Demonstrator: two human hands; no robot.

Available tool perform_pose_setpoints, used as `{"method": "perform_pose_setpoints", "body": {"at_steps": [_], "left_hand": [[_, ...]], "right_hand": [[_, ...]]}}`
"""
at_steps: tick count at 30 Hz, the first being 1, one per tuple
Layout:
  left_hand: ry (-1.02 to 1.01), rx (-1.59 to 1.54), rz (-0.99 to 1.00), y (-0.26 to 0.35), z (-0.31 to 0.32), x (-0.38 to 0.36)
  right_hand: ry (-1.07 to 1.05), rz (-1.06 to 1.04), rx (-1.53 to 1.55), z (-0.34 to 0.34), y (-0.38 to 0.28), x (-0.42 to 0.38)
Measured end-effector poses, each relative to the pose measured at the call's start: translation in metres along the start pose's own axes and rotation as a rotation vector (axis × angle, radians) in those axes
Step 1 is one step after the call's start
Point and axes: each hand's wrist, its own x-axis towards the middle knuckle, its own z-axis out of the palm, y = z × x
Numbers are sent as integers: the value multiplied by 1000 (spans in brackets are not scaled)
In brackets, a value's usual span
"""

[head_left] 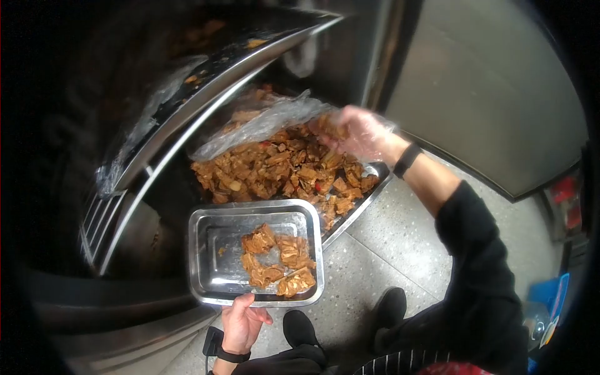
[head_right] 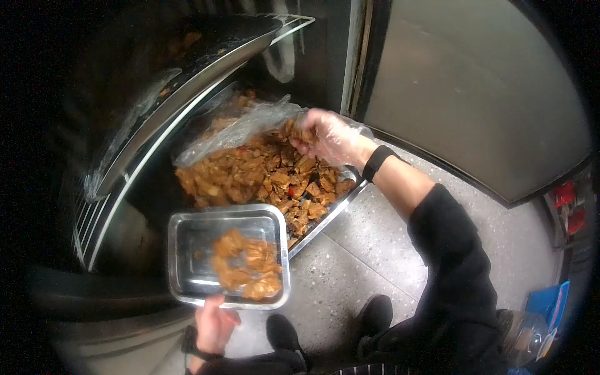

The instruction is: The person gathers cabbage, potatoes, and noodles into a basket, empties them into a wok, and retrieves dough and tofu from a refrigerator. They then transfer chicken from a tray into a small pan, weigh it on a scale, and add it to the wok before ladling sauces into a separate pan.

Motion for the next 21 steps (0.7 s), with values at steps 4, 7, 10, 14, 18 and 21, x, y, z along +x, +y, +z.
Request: {"method": "perform_pose_setpoints", "body": {"at_steps": [4, 7, 10, 14, 18, 21], "left_hand": [[41, -16, -25, -2, -6, -1], [60, -19, -19, -5, -6, -2], [71, 21, -9, 2, 3, -8], [36, -25, -29, -2, -7, -5], [17, -58, -65, -4, -8, 0], [6, -58, -24, -3, -1, -1]], "right_hand": [[-5, -247, -1290, -10, 7, 20], [465, -55, -1436, 14, 6, 36], [419, -156, -1440, 9, 22, 72], [335, -230, -1501, -4, 22, 83], [587, -253, -1064, -28, 25, 93], [545, -163, -893, -35, 32, 102]]}}
